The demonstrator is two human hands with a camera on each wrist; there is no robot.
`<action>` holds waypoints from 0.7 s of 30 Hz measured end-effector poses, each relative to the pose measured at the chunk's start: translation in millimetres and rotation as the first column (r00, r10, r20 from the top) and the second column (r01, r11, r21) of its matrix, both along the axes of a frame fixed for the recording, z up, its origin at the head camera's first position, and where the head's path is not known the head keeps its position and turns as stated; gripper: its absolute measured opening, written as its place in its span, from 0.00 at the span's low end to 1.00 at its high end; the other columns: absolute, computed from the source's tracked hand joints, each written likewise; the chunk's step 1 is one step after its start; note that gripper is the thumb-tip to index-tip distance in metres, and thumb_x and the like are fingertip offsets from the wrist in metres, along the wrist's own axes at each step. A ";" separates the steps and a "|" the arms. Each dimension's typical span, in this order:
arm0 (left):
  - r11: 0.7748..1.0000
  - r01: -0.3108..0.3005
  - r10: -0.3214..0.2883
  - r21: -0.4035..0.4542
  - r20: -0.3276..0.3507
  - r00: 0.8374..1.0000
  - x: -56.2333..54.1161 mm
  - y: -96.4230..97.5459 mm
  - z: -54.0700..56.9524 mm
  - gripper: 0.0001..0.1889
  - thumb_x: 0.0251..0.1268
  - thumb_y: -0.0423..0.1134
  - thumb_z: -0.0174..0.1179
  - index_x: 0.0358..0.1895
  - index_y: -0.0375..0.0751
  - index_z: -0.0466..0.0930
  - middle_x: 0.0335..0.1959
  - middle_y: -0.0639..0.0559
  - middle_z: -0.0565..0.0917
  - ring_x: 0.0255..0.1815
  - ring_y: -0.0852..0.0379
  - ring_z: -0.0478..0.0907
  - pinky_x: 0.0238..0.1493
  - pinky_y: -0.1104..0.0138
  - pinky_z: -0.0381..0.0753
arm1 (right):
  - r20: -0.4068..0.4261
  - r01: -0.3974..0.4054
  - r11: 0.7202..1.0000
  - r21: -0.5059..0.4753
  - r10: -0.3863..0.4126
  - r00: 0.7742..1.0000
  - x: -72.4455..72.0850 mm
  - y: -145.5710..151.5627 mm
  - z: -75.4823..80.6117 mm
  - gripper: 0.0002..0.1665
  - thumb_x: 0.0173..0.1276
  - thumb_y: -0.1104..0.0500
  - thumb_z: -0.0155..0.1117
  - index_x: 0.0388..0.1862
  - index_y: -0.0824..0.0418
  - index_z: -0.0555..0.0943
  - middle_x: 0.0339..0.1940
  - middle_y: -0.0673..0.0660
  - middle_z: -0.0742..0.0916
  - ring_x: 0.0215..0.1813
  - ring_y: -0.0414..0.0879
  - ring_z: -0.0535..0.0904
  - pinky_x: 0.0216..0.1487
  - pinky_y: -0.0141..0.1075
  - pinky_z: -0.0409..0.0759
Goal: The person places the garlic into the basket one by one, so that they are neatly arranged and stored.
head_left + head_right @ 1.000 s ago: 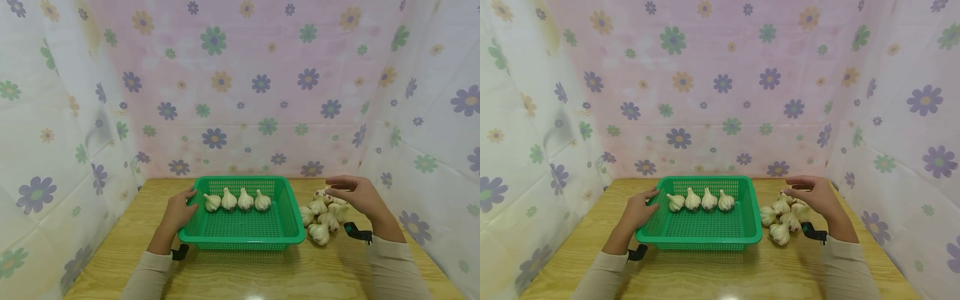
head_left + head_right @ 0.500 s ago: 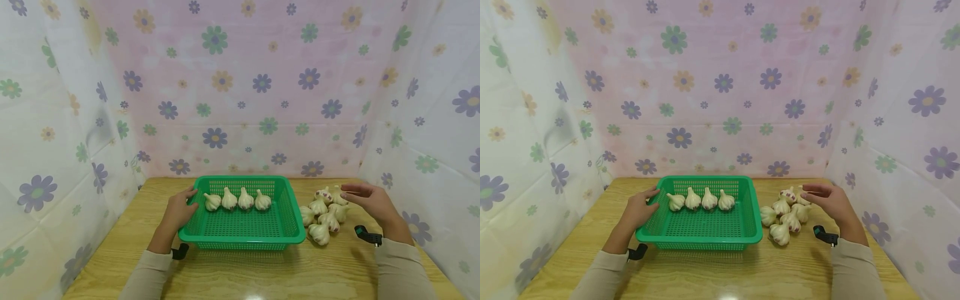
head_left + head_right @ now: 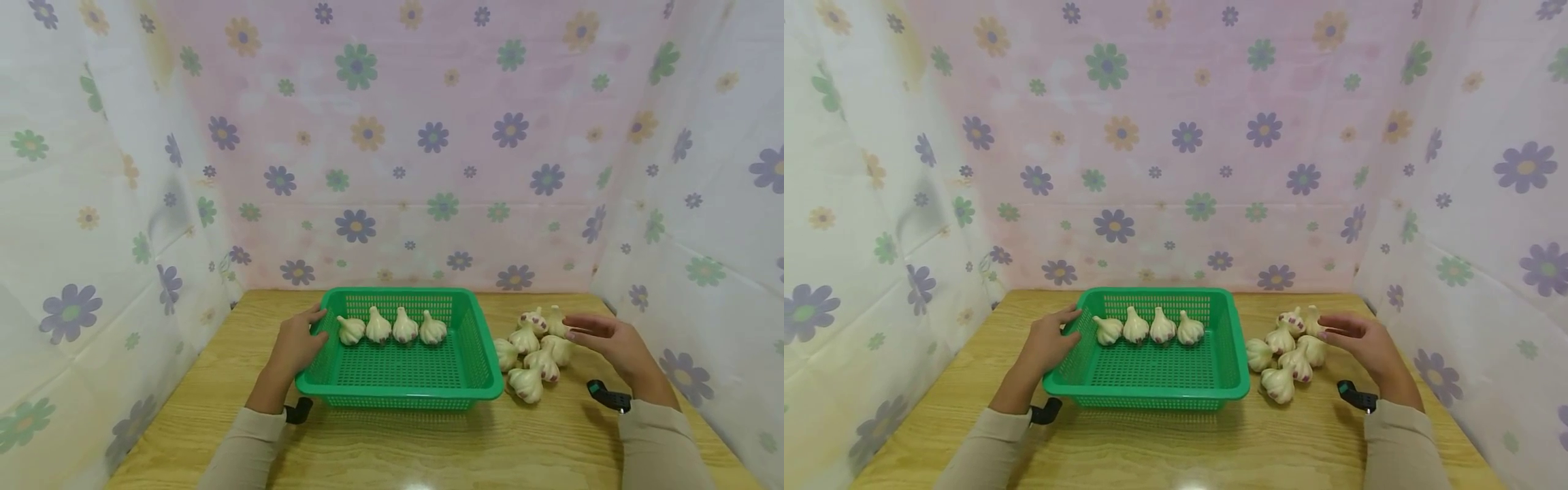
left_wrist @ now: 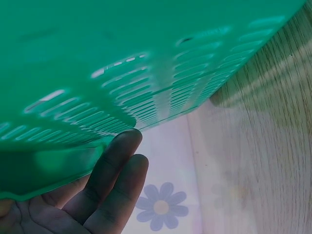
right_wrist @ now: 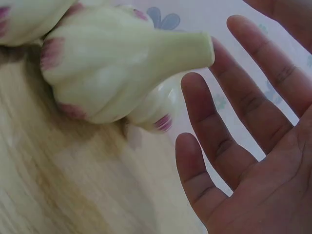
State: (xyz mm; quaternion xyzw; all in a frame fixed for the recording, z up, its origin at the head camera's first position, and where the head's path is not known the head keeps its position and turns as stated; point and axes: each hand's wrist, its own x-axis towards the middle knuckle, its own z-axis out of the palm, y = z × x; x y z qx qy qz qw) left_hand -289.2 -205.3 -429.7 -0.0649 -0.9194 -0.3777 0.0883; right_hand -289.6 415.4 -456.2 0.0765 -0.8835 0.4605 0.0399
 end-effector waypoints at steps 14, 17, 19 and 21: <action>0.999 -0.018 0.018 -0.029 -0.005 1.000 5.6 -4.3 0.7 0.28 0.70 0.35 0.59 0.74 0.40 0.74 0.81 0.45 0.66 0.11 0.60 0.56 0.17 0.67 0.68 | 0.077 -0.063 0.991 -0.117 0.072 0.994 0.4 2.1 -22.9 0.33 0.75 0.48 0.67 0.74 0.59 0.75 0.70 0.51 0.82 0.60 0.23 0.77 0.57 0.32 0.81; 1.000 -0.006 0.006 -0.029 -0.001 1.000 4.6 -5.3 0.6 0.28 0.71 0.35 0.60 0.74 0.39 0.73 0.81 0.43 0.65 0.11 0.60 0.57 0.17 0.67 0.69 | 0.080 -0.069 0.991 -0.116 0.078 0.994 -0.9 2.5 -26.3 0.33 0.74 0.49 0.68 0.73 0.60 0.76 0.71 0.51 0.81 0.59 0.22 0.76 0.57 0.30 0.81; 1.000 0.010 -0.010 -0.027 0.000 1.000 2.9 -4.5 0.3 0.28 0.71 0.35 0.60 0.75 0.38 0.73 0.81 0.42 0.64 0.10 0.60 0.58 0.16 0.67 0.70 | 0.075 -0.062 0.992 -0.110 0.070 0.995 -0.3 3.8 -27.6 0.32 0.73 0.49 0.69 0.72 0.60 0.77 0.72 0.53 0.81 0.59 0.21 0.76 0.57 0.28 0.80; 0.999 0.022 -0.022 -0.026 -0.002 1.000 0.5 -3.1 -0.4 0.28 0.71 0.35 0.60 0.75 0.38 0.72 0.81 0.42 0.64 0.10 0.61 0.58 0.15 0.67 0.70 | 0.065 -0.052 0.996 -0.079 0.057 0.996 1.0 5.9 -28.1 0.32 0.73 0.48 0.69 0.72 0.59 0.78 0.73 0.56 0.79 0.59 0.19 0.74 0.56 0.28 0.80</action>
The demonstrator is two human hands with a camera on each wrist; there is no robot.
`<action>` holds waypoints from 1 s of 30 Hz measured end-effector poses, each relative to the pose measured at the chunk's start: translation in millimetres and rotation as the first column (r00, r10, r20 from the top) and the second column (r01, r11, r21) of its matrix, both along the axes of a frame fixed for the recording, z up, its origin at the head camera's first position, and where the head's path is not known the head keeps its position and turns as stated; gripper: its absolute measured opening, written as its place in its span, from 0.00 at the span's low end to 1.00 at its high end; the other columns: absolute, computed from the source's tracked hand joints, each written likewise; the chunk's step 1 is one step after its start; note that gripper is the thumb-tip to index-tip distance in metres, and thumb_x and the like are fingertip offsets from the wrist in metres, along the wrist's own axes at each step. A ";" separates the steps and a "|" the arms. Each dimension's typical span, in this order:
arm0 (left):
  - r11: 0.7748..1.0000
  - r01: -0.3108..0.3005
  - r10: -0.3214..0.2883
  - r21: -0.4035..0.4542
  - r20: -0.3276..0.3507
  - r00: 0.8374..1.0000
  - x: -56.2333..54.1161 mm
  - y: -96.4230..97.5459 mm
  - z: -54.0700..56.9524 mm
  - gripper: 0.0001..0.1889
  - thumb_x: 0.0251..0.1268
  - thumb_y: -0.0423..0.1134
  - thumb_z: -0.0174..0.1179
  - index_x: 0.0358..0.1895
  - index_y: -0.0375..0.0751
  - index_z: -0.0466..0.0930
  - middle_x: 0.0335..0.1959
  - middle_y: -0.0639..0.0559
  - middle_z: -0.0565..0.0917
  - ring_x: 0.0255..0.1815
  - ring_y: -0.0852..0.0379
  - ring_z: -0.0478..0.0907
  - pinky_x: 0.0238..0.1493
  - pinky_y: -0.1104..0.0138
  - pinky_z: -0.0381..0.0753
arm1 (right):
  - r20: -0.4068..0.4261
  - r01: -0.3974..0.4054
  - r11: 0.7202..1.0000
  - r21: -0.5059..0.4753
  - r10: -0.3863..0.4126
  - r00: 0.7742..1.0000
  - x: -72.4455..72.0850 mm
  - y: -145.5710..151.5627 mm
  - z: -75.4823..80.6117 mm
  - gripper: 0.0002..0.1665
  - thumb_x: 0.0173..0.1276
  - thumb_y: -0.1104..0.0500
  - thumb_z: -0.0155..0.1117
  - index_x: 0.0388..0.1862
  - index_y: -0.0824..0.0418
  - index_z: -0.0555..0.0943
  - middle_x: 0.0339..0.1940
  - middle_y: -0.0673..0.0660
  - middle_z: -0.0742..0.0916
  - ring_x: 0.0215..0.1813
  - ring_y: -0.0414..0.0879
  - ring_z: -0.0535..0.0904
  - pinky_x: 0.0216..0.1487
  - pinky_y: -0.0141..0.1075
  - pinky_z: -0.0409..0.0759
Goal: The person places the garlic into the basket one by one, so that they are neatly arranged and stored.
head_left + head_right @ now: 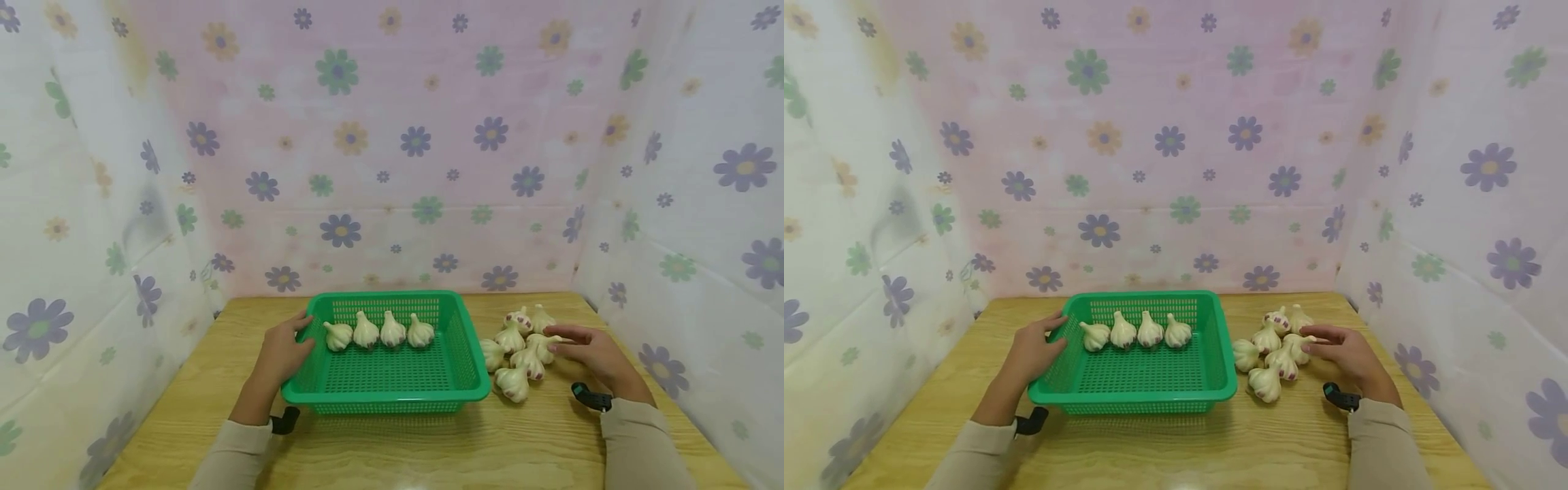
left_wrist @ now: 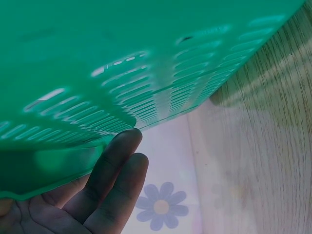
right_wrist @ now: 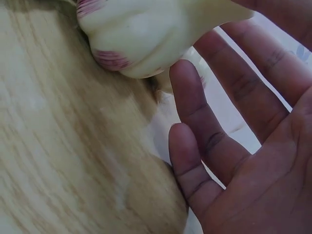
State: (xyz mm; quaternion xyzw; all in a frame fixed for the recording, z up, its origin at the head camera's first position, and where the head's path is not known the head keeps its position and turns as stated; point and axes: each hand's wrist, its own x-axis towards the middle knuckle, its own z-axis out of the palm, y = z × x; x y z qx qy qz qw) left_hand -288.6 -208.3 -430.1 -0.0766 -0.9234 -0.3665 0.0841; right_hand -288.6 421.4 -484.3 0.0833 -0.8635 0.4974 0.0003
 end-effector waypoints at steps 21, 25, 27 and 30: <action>0.999 -0.023 0.024 0.028 -0.001 1.000 1.3 1.5 1.4 0.28 0.71 0.34 0.61 0.74 0.38 0.73 0.81 0.44 0.65 0.12 0.60 0.59 0.17 0.67 0.67 | 0.020 0.074 0.985 0.155 -0.078 0.997 -0.8 -4.1 3.2 0.36 0.70 0.37 0.68 0.72 0.52 0.79 0.76 0.64 0.75 0.54 0.19 0.70 0.59 0.46 0.83; 0.999 -0.021 0.020 0.034 0.007 1.000 1.3 2.3 1.4 0.28 0.71 0.34 0.61 0.74 0.38 0.73 0.81 0.44 0.65 0.12 0.60 0.60 0.17 0.67 0.67 | 0.033 0.108 0.979 0.175 -0.115 0.993 -1.5 -2.4 3.1 0.41 0.71 0.36 0.66 0.74 0.58 0.76 0.76 0.67 0.75 0.55 0.25 0.72 0.52 0.34 0.83; 0.999 -0.020 0.020 0.034 0.011 1.000 1.5 3.0 1.4 0.29 0.71 0.33 0.61 0.74 0.38 0.73 0.81 0.44 0.65 0.11 0.60 0.57 0.16 0.67 0.67 | 0.033 0.119 0.976 0.183 -0.127 0.991 -1.4 -1.9 4.0 0.42 0.71 0.36 0.66 0.75 0.60 0.76 0.75 0.68 0.75 0.55 0.27 0.72 0.50 0.32 0.81; 0.999 -0.019 0.019 0.029 0.013 1.000 1.4 3.8 1.0 0.29 0.71 0.33 0.62 0.75 0.39 0.72 0.81 0.45 0.64 0.11 0.60 0.56 0.16 0.67 0.67 | 0.030 0.123 0.976 0.180 -0.131 0.991 -0.6 -1.6 5.4 0.42 0.71 0.35 0.66 0.74 0.61 0.76 0.75 0.67 0.75 0.57 0.33 0.75 0.51 0.35 0.82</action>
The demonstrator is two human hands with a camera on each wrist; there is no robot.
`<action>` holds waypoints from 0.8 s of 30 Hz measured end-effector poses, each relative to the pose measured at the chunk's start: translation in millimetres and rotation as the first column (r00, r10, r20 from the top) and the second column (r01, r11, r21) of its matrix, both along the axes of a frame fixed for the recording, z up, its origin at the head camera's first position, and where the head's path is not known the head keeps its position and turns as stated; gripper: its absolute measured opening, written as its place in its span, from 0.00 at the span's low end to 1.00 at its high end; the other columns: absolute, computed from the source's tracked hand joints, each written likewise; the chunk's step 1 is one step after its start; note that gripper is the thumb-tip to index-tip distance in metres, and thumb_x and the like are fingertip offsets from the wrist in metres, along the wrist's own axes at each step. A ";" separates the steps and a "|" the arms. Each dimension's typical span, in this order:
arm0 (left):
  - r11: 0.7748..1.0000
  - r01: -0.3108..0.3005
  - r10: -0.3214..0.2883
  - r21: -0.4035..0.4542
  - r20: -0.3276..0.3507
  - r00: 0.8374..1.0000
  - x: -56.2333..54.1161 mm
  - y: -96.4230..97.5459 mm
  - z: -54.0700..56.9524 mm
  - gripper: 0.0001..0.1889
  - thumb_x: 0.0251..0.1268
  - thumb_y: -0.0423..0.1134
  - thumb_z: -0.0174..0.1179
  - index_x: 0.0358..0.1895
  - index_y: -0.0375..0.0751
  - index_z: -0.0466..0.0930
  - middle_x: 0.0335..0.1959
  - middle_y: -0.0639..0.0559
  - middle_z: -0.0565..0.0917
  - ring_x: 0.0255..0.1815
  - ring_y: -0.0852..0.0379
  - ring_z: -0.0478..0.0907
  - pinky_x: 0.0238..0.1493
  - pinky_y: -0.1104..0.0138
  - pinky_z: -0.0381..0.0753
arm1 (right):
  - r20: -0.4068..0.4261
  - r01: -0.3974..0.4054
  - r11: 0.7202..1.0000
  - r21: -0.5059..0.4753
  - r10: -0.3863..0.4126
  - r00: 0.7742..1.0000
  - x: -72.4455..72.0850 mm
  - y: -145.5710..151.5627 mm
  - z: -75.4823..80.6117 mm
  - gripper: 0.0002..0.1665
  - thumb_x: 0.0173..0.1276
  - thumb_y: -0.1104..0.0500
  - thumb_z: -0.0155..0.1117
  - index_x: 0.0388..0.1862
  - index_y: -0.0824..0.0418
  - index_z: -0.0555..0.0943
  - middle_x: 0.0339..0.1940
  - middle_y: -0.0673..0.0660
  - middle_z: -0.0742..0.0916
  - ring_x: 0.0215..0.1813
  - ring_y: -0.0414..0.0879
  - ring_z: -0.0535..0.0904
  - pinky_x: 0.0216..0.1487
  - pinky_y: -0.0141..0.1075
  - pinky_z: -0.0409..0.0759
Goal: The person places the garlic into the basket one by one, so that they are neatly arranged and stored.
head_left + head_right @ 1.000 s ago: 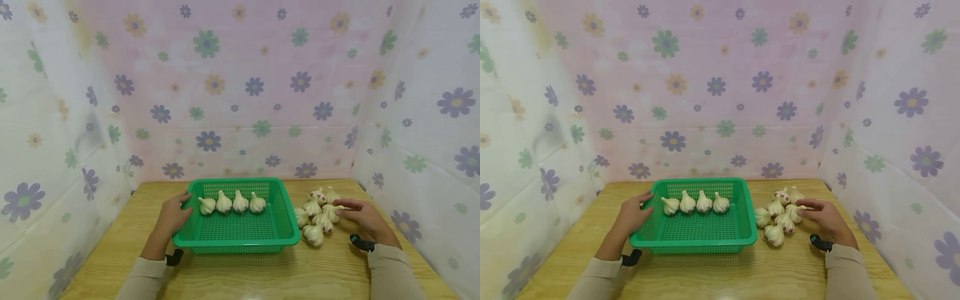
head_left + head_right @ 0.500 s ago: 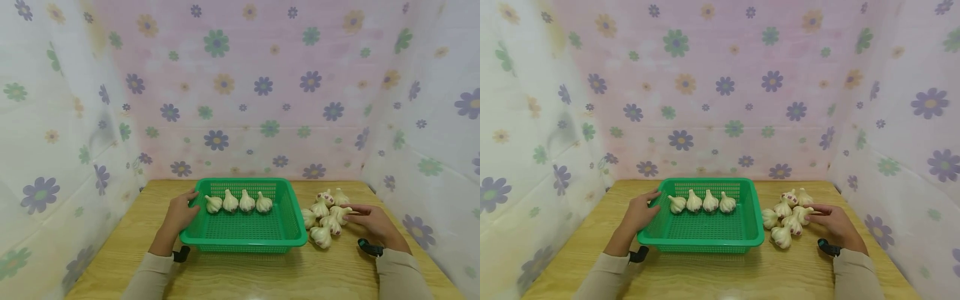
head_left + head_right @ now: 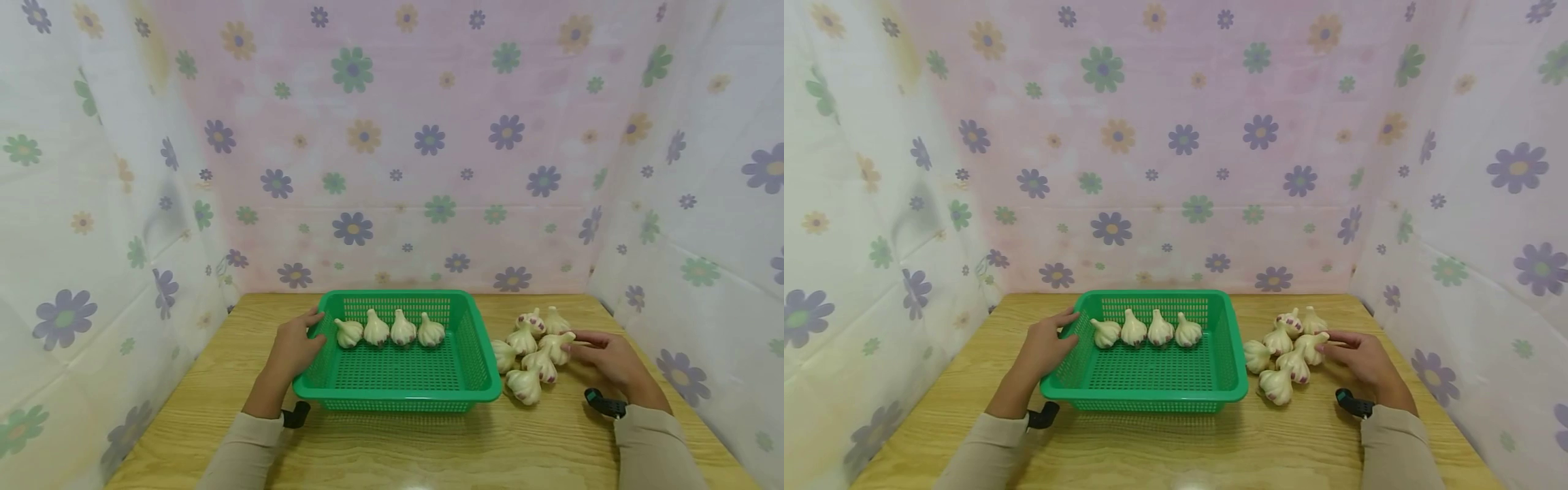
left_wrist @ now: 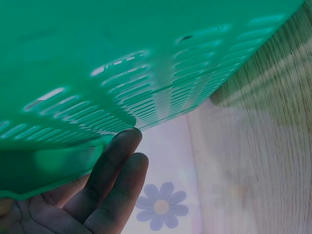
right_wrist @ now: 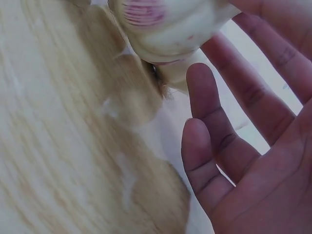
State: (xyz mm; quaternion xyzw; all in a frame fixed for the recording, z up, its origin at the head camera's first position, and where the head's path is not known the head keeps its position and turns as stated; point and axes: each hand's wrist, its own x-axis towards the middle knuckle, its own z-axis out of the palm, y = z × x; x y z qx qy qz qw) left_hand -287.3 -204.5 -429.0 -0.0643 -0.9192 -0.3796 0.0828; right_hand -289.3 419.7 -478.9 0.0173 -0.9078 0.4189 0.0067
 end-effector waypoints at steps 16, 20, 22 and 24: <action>1.000 0.005 -0.006 0.013 0.008 1.000 0.5 0.0 0.7 0.29 0.72 0.34 0.61 0.75 0.39 0.72 0.82 0.44 0.64 0.12 0.59 0.60 0.18 0.65 0.69 | -0.055 -0.040 0.999 -0.008 0.039 0.998 1.9 -3.6 14.4 0.31 0.74 0.41 0.66 0.64 0.61 0.81 0.56 0.51 0.87 0.48 0.28 0.80 0.50 0.46 0.84; 1.000 -0.003 0.003 -0.001 -0.003 1.000 0.3 -0.1 0.7 0.29 0.71 0.34 0.62 0.75 0.39 0.73 0.81 0.45 0.65 0.18 0.58 0.70 0.19 0.65 0.70 | -0.069 -0.021 1.000 0.015 0.022 0.997 2.5 -4.6 20.3 0.34 0.73 0.39 0.66 0.67 0.60 0.80 0.62 0.59 0.85 0.47 0.25 0.79 0.52 0.50 0.84; 1.000 -0.004 0.004 -0.003 -0.004 1.000 0.1 -0.1 0.7 0.29 0.71 0.34 0.62 0.75 0.39 0.73 0.81 0.45 0.65 0.20 0.57 0.72 0.20 0.65 0.71 | -0.077 -0.012 1.000 0.024 0.014 0.997 2.7 -5.9 23.7 0.37 0.72 0.38 0.66 0.70 0.60 0.79 0.67 0.64 0.81 0.48 0.25 0.79 0.54 0.53 0.84; 1.000 -0.002 0.002 -0.002 -0.002 1.000 0.2 0.0 0.8 0.29 0.71 0.34 0.62 0.75 0.39 0.73 0.81 0.45 0.64 0.19 0.58 0.71 0.19 0.65 0.70 | -0.087 -0.010 0.999 0.030 0.012 0.996 3.0 -8.1 27.9 0.39 0.72 0.37 0.66 0.72 0.61 0.77 0.71 0.69 0.78 0.50 0.32 0.82 0.55 0.58 0.83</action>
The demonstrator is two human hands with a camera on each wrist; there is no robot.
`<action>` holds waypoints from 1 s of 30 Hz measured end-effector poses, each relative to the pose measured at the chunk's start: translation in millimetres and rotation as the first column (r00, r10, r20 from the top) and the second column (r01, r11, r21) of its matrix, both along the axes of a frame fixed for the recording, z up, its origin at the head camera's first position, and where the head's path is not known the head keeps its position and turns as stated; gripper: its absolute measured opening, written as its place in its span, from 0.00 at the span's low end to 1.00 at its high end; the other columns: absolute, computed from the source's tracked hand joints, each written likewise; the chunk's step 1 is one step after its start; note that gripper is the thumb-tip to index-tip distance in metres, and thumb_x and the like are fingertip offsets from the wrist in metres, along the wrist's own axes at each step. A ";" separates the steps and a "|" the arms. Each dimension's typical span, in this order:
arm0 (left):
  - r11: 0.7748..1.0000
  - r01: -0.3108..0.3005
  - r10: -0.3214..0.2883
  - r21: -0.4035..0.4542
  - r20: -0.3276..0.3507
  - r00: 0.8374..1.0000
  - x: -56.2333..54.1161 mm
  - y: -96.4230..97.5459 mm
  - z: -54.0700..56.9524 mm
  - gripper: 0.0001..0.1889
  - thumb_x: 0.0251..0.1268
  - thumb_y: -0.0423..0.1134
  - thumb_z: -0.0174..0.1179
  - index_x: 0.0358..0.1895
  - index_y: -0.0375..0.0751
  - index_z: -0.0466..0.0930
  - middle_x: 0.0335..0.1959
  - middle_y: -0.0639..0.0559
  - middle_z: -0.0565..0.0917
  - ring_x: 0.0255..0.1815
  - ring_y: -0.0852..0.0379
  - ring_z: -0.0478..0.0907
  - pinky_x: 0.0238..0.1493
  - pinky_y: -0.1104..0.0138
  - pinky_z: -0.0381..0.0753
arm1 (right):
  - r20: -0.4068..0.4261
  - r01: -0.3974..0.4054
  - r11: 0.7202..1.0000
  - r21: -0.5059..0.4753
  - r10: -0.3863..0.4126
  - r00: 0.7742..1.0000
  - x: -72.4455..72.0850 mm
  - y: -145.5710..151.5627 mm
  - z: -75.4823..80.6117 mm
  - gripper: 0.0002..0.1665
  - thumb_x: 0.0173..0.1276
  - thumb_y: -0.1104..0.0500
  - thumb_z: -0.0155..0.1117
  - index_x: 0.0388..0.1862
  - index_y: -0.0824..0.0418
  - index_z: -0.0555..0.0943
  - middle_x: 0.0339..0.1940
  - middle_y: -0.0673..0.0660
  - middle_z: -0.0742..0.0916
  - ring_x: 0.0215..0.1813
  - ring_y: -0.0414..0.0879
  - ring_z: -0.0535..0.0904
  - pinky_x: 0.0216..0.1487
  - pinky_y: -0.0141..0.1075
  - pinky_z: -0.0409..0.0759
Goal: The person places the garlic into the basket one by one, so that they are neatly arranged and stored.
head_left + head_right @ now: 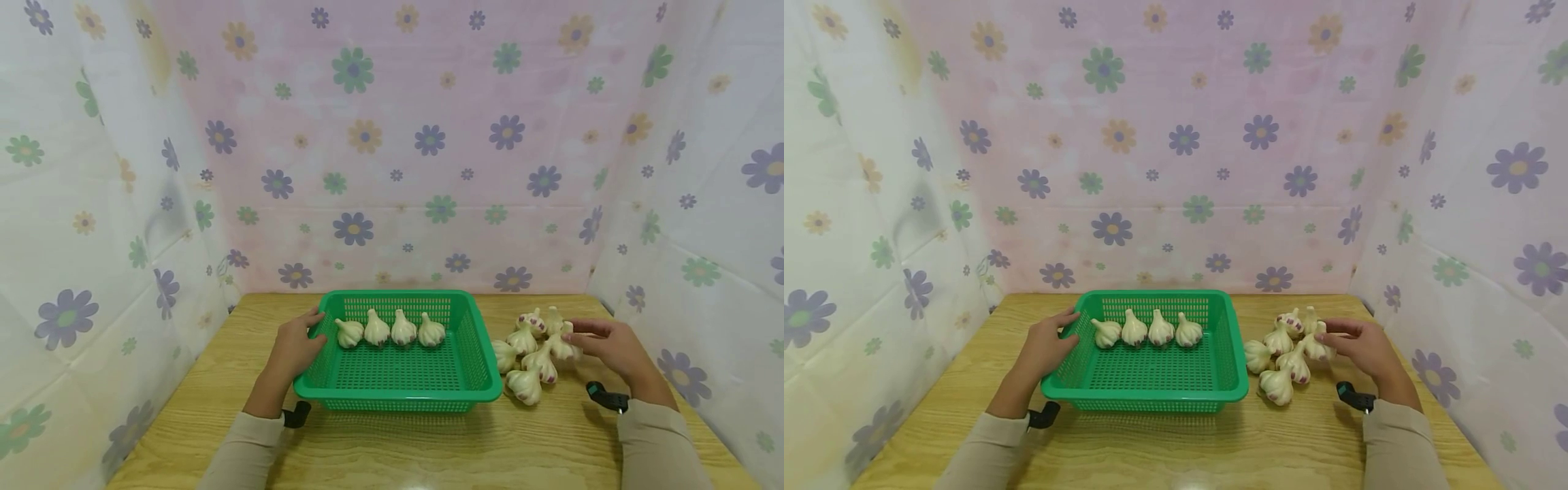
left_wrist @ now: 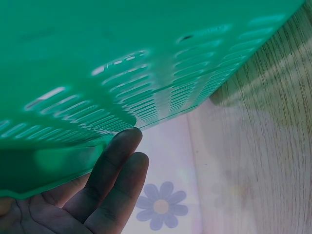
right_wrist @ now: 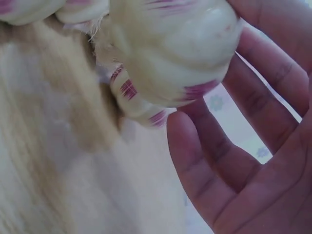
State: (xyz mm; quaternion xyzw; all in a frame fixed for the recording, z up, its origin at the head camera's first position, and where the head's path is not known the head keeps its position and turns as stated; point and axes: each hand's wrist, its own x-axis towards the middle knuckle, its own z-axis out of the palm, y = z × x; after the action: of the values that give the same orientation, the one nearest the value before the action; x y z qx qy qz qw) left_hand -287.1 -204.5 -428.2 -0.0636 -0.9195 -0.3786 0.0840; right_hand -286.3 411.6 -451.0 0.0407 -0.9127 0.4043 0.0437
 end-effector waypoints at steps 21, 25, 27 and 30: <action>1.000 -0.008 0.008 0.012 0.006 1.000 1.9 -0.9 3.5 0.29 0.71 0.33 0.61 0.75 0.38 0.72 0.81 0.45 0.64 0.12 0.60 0.56 0.17 0.68 0.67 | -0.151 0.015 0.999 0.037 -0.009 0.988 2.4 -40.6 44.5 0.33 0.71 0.37 0.67 0.63 0.59 0.82 0.63 0.68 0.84 0.53 0.39 0.82 0.54 0.63 0.80; 1.000 -0.014 0.014 0.011 0.005 1.000 2.1 -0.8 2.5 0.29 0.71 0.33 0.61 0.74 0.38 0.73 0.81 0.45 0.64 0.14 0.61 0.61 0.18 0.67 0.67 | -0.185 0.005 0.999 0.046 0.004 0.983 0.9 -51.8 52.8 0.31 0.71 0.37 0.67 0.60 0.58 0.84 0.60 0.65 0.86 0.46 0.22 0.75 0.53 0.60 0.81; 1.000 -0.009 0.009 0.011 0.004 1.000 2.0 -0.5 2.2 0.29 0.71 0.33 0.61 0.74 0.38 0.72 0.81 0.44 0.64 0.15 0.61 0.61 0.18 0.67 0.67 | -0.203 -0.003 0.998 0.057 0.015 0.979 -0.4 -56.8 57.4 0.29 0.70 0.38 0.69 0.58 0.57 0.85 0.59 0.64 0.87 0.47 0.27 0.79 0.51 0.59 0.83; 1.000 -0.002 0.002 0.019 0.004 1.000 2.6 0.1 2.4 0.29 0.70 0.33 0.61 0.74 0.38 0.73 0.81 0.44 0.65 0.13 0.60 0.60 0.18 0.67 0.67 | -0.227 -0.030 0.996 0.088 0.049 0.973 -4.2 -64.7 66.6 0.26 0.70 0.39 0.70 0.55 0.56 0.86 0.57 0.63 0.87 0.52 0.46 0.85 0.49 0.58 0.84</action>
State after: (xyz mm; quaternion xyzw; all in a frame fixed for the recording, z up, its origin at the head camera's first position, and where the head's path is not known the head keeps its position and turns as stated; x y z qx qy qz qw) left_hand -284.5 -204.4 -425.8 -0.0613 -0.9161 -0.3874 0.0832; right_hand -290.5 346.9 -384.4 0.1069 -0.9167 0.3590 0.1388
